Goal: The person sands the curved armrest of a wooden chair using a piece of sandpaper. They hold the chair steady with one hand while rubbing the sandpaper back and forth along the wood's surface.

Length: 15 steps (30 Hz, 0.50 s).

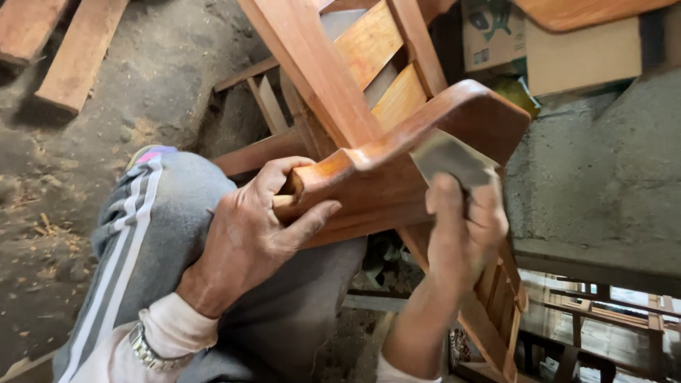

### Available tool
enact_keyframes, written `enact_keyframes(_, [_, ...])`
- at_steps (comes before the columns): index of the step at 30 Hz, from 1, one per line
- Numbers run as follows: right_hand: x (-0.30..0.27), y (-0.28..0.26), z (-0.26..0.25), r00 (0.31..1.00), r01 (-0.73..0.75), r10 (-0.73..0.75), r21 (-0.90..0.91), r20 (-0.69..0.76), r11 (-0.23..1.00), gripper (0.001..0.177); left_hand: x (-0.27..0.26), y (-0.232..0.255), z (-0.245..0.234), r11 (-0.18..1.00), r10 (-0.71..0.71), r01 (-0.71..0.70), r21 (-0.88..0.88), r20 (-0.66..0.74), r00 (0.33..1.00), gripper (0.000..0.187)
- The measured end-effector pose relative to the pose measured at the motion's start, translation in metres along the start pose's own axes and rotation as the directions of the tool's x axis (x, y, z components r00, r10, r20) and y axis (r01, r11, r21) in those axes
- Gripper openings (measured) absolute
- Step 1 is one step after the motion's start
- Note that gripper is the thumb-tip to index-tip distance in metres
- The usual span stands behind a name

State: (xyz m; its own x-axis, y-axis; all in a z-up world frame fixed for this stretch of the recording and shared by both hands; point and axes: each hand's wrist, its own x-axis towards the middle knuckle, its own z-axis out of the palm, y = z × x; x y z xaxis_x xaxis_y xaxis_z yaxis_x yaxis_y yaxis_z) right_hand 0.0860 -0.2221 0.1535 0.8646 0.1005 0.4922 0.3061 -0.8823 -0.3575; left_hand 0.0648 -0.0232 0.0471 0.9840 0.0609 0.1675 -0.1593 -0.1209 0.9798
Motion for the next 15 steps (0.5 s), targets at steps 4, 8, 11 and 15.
enact_keyframes(4, [-0.030,0.035,-0.001,0.954,-0.187,0.297,0.714,-0.031,0.674,0.034,-0.001,0.000,-0.001,1.000,-0.013,0.013,0.020,0.022,1.000,0.053])
enact_keyframes(8, [-0.058,0.068,0.000,0.898,-0.220,0.436,0.918,0.059,0.329,0.030,-0.001,0.006,-0.002,0.994,-0.092,0.091,0.060,0.020,0.996,0.052])
enact_keyframes(11, [-0.072,0.080,0.006,0.859,-0.226,0.485,0.971,0.163,0.073,0.026,-0.004,0.005,-0.002,0.992,-0.054,0.056,0.114,-0.019,0.998,0.052])
enact_keyframes(15, [-0.083,0.082,0.013,0.821,-0.212,0.495,0.956,0.286,-0.200,0.031,-0.005,0.005,-0.001,0.988,-0.036,0.039,0.148,-0.025,0.999,0.052])
